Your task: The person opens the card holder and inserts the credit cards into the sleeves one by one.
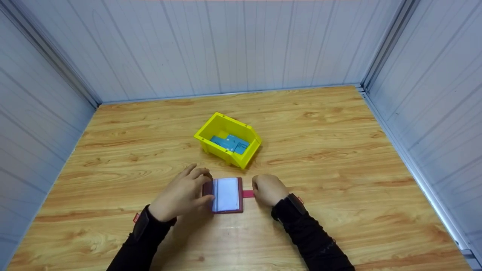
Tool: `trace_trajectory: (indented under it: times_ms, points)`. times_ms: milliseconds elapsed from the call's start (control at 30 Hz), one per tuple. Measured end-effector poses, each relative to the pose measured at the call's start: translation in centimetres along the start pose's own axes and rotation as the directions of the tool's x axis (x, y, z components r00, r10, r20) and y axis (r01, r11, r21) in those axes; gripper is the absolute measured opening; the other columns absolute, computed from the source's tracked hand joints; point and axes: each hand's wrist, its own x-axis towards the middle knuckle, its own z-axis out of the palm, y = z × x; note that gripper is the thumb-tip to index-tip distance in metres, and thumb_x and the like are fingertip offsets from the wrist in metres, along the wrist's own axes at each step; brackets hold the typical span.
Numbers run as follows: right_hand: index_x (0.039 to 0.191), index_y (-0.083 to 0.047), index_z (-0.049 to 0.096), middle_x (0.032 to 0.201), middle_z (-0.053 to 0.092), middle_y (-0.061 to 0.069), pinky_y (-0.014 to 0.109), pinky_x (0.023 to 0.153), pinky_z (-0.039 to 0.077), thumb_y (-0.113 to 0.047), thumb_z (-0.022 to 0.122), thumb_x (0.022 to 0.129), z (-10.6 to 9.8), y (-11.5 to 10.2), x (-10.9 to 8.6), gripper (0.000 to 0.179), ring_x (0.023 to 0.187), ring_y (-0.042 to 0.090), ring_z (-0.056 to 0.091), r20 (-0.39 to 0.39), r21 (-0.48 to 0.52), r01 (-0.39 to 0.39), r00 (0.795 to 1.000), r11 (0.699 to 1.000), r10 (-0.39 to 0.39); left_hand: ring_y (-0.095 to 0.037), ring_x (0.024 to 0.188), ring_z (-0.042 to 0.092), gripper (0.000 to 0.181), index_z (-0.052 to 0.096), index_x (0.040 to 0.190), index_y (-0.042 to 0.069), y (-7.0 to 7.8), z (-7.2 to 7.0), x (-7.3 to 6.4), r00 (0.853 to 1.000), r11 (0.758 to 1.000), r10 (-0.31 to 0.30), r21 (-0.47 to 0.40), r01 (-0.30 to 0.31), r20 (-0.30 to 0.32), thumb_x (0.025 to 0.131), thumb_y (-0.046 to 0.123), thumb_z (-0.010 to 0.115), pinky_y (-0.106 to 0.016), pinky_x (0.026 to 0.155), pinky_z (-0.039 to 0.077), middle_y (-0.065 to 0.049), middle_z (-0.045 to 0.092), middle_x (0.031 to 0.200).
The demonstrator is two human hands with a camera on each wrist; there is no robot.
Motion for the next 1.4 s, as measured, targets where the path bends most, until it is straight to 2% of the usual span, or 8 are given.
trace_trajectory:
  times_ms: [133, 233, 367, 533, 767, 900, 1067, 1400]
  points:
    - [0.073, -0.011, 0.062, 0.067, 0.057, -0.002, 0.029, 0.059, 0.040, -0.007, 0.066, 0.083, 0.0, 0.0, 0.0, 0.011, 0.063, 0.013, 0.049, 0.004, 0.002, -0.007, 1.000, 1.000, 0.007, -0.042, 0.131, 0.048, 0.047, 0.070, 0.108, 0.005, -0.7, 0.1, -0.2, 0.999, 1.000, -0.009, 0.010, 0.010, -0.035, 0.083, 0.044, 0.073, -0.050, 0.115, 0.032, -0.013, 0.062, 0.126]
    - [0.073, -0.011, 0.063, 0.066, 0.056, -0.002, 0.029, 0.059, 0.040, -0.007, 0.067, 0.083, 0.1, 0.0, 0.0, 0.011, 0.062, 0.013, 0.048, 0.005, 0.001, -0.014, 1.000, 1.000, 0.014, -0.045, 0.128, 0.049, 0.046, 0.070, 0.108, 0.004, -1.1, 0.3, -0.4, 0.999, 1.000, -0.020, 0.017, 0.021, -0.035, 0.080, 0.040, 0.076, -0.052, 0.112, 0.037, -0.015, 0.063, 0.123]
    - [0.073, -0.011, 0.063, 0.066, 0.056, -0.003, 0.028, 0.060, 0.039, -0.007, 0.066, 0.083, 0.1, 0.0, 0.0, 0.011, 0.062, 0.013, 0.048, 0.004, -0.001, -0.024, 1.000, 1.000, 0.024, -0.045, 0.121, 0.054, 0.044, 0.069, 0.102, 0.002, -1.7, 0.7, -0.7, 0.999, 0.999, -0.040, 0.024, 0.040, -0.006, 0.078, 0.036, 0.080, -0.050, 0.106, 0.043, -0.017, 0.064, 0.119]
    - [0.073, -0.011, 0.063, 0.065, 0.055, -0.003, 0.028, 0.060, 0.039, -0.008, 0.067, 0.083, 0.1, 0.0, 0.0, 0.011, 0.062, 0.013, 0.048, 0.009, 0.000, -0.026, 1.000, 1.000, 0.026, -0.036, 0.102, 0.060, 0.038, 0.069, 0.096, 0.001, -2.2, 1.3, -0.8, 0.999, 0.998, -0.050, 0.037, 0.049, 0.023, 0.076, 0.031, 0.082, -0.044, 0.091, 0.051, -0.016, 0.066, 0.106]
    - [0.073, -0.011, 0.062, 0.064, 0.054, -0.004, 0.028, 0.059, 0.039, -0.008, 0.067, 0.082, 0.1, 0.0, 0.0, 0.011, 0.062, 0.012, 0.047, -0.013, -0.008, 0.009, 1.000, 1.000, -0.009, -0.032, 0.094, 0.059, 0.030, 0.068, 0.093, 0.000, -2.8, 2.3, -0.8, 0.993, 0.996, -0.078, -0.042, 0.082, 0.089, 0.075, 0.021, 0.081, -0.043, 0.083, 0.053, -0.017, 0.065, 0.101]
    - [0.071, -0.011, 0.062, 0.064, 0.054, -0.004, 0.028, 0.059, 0.039, -0.006, 0.065, 0.081, 0.1, 0.0, -0.1, 0.011, 0.061, 0.012, 0.046, -0.030, -0.016, 0.022, 0.999, 1.000, -0.023, -0.032, 0.093, 0.060, 0.029, 0.067, 0.092, 0.000, -3.1, 2.8, -1.0, 0.993, 0.993, -0.063, -0.090, 0.072, 0.100, 0.075, 0.020, 0.081, -0.043, 0.083, 0.054, -0.019, 0.064, 0.104]
    - [0.071, -0.011, 0.061, 0.064, 0.054, -0.004, 0.028, 0.059, 0.039, -0.007, 0.066, 0.081, 0.1, 0.0, -0.1, 0.012, 0.061, 0.012, 0.046, -0.029, -0.022, 0.017, 0.999, 1.000, -0.017, -0.034, 0.092, 0.061, 0.032, 0.065, 0.091, -0.001, -3.3, 3.3, -1.1, 0.997, 0.992, -0.026, -0.120, 0.035, 0.072, 0.075, 0.021, 0.082, -0.042, 0.083, 0.054, -0.022, 0.064, 0.107]
    - [0.073, -0.013, 0.063, 0.065, 0.054, -0.004, 0.028, 0.060, 0.039, -0.011, 0.067, 0.082, -0.4, -0.1, 0.0, 0.011, 0.062, 0.012, 0.047, 0.005, 0.001, -0.007, 1.000, 1.000, 0.007, -0.032, 0.087, 0.060, 0.033, 0.065, 0.085, 0.000, -3.0, 3.7, -1.1, 0.999, 0.999, 0.003, -0.051, -0.001, 0.040, 0.073, 0.026, 0.082, -0.039, 0.080, 0.054, -0.019, 0.065, 0.100]
